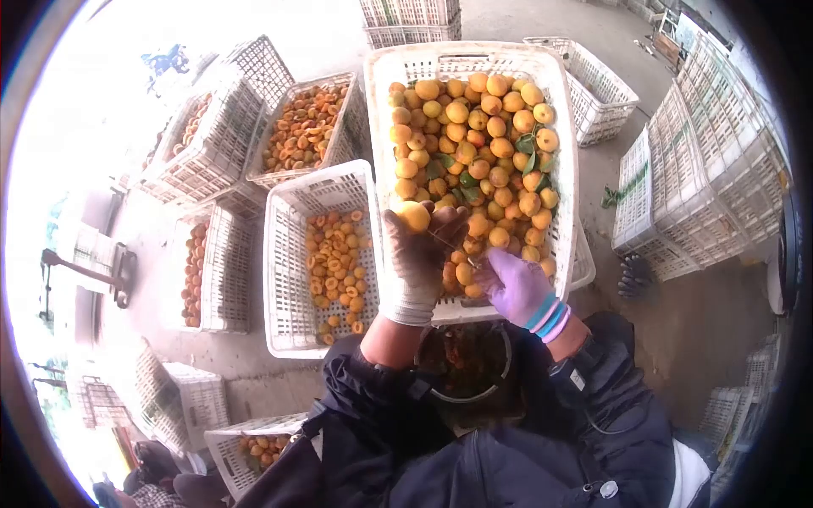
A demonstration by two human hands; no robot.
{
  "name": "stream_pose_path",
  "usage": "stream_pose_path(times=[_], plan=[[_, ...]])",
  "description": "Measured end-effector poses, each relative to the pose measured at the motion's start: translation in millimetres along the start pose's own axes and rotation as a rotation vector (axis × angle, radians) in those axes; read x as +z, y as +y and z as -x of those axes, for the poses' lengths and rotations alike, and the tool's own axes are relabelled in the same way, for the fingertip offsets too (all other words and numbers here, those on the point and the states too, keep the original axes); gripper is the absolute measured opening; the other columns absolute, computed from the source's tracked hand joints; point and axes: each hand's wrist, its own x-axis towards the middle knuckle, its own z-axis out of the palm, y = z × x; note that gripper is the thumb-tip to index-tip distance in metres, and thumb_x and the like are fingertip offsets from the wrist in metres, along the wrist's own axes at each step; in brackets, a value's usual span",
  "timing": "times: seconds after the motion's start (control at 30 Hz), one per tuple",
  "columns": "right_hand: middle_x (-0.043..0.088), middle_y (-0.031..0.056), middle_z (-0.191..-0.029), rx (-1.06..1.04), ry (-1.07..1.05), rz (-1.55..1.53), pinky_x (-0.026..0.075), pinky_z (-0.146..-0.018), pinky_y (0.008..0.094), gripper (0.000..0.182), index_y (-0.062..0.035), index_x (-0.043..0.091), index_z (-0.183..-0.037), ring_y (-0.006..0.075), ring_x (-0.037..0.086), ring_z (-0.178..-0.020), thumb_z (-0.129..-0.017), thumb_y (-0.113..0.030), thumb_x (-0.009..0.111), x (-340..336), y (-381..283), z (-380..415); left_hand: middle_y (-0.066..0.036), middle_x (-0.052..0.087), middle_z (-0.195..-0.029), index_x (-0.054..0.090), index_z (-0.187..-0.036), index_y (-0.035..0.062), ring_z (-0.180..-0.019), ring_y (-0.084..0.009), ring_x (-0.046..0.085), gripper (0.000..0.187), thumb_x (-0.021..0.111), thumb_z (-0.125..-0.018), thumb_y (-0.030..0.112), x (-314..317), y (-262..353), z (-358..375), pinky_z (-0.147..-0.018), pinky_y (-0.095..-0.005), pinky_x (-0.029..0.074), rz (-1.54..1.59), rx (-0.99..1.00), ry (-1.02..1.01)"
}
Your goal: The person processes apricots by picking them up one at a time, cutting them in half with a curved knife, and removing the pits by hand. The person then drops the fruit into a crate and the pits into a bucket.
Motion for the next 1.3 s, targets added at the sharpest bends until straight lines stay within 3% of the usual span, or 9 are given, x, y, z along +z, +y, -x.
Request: stream_pose_path(times=[0.2, 0.33, 0.6, 0.83, 0.93, 1.03, 1.13, 1.23, 1.3], plan=[[0.056, -0.0064, -0.072, 0.204, 0.183, -0.661, 0.041, -0.051, 0.0240, 0.019, -0.0070, 0.061, -0.108, 0.0062, 0.045, -0.057, -0.095, -0.021, 0.067, 0, 7, -9, -0.007, 0.061, -0.109, 0.056, -0.125, 0.0048, -0.097, -0.0172, 0.059, 0.061, 0.050, -0.097, 0.059, -5, -4, 7, -0.087, -0.0356, 0.052, -0.726, 0.158, 0.018], [0.060, 0.0047, -0.113, 0.240, 0.142, -0.763, 0.046, -0.089, 0.0248, 0.043, -0.0024, 0.058, -0.124, 0.0116, 0.057, -0.103, -0.095, -0.032, 0.066, -6, -4, -11, -0.015, 0.055, -0.124, 0.042, -0.139, 0.0041, -0.112, -0.0215, 0.055, 0.058, 0.046, -0.101, 0.049, 21, -18, 28, -0.097, -0.0320, 0.043, -1.118, 0.275, -0.202], [0.062, 0.0149, -0.102, -0.171, 0.375, -0.185, 0.048, -0.085, 0.0388, 0.026, -0.0017, 0.061, -0.107, 0.0325, 0.059, -0.097, -0.097, -0.025, 0.061, 0, -24, -9, -0.022, 0.057, -0.116, 0.048, -0.126, 0.0049, -0.073, -0.0359, 0.066, 0.047, 0.066, -0.086, 0.020, 9, -46, 22, -0.064, -0.0414, 0.054, -1.296, 0.608, -0.196], [0.062, 0.0152, -0.101, -0.208, 0.376, -0.005, 0.051, -0.078, 0.0414, 0.023, -0.0040, 0.060, -0.107, 0.0353, 0.062, -0.091, -0.092, -0.020, 0.067, 4, -23, -7, -0.016, 0.054, -0.111, 0.052, -0.117, 0.0025, -0.090, -0.0325, 0.062, 0.051, 0.074, -0.071, 0.009, -18, -54, 4, -0.076, -0.0371, 0.053, -1.435, 0.704, -0.471], [0.061, 0.0160, -0.099, -0.225, 0.325, 0.029, 0.050, -0.080, 0.0417, 0.022, -0.0022, 0.060, -0.108, 0.0360, 0.062, -0.094, -0.093, -0.017, 0.065, 7, -31, -6, -0.001, 0.060, -0.091, 0.057, -0.112, 0.0053, -0.082, -0.0127, 0.062, 0.028, 0.051, -0.102, 0.030, 0, -43, 15, -0.072, -0.0255, 0.053, -0.102, -0.421, -0.010], [0.062, 0.0161, -0.102, -0.302, 0.268, -0.002, 0.051, -0.080, 0.0406, 0.024, -0.0024, 0.060, -0.111, 0.0356, 0.062, -0.095, -0.092, -0.016, 0.066, 8, -34, -7, 0.000, 0.062, -0.090, 0.059, -0.109, 0.0068, -0.076, -0.0129, 0.064, 0.036, 0.048, -0.102, 0.040, -51, -48, -6, -0.064, -0.0260, 0.055, 0.340, -0.555, -0.451], [0.064, 0.0110, -0.108, -0.289, 0.357, -0.198, 0.052, -0.080, 0.0339, 0.025, -0.0020, 0.062, -0.114, 0.0248, 0.064, -0.093, -0.094, -0.017, 0.065, 14, -13, -17, -0.007, 0.065, -0.109, 0.059, -0.120, 0.0099, -0.098, -0.0200, 0.061, 0.046, 0.053, -0.098, 0.050, 43, -13, 28, -0.088, -0.0342, 0.052, -0.170, -0.437, 0.244], [0.065, -0.0015, -0.101, 0.591, 0.174, -1.259, 0.042, -0.057, 0.0179, 0.037, -0.0091, 0.061, -0.124, 0.0054, 0.056, -0.072, -0.101, -0.037, 0.055, 0, -16, -10, -0.008, 0.057, -0.132, 0.049, -0.138, 0.0100, -0.116, -0.0255, 0.057, 0.060, 0.042, -0.100, 0.055, 18, -22, 15, -0.098, -0.0392, 0.047, -0.081, -0.359, 0.029], [0.062, -0.0049, -0.099, 0.576, 0.150, -1.493, 0.044, -0.058, 0.0176, 0.039, -0.0113, 0.058, -0.128, 0.0042, 0.055, -0.072, -0.098, -0.036, 0.061, -8, -15, -14, -0.012, 0.052, -0.139, 0.044, -0.142, 0.0056, -0.122, -0.0266, 0.054, 0.067, 0.039, -0.100, 0.057, 20, -18, 10, -0.102, -0.0409, 0.046, -0.030, -0.350, -0.073]])
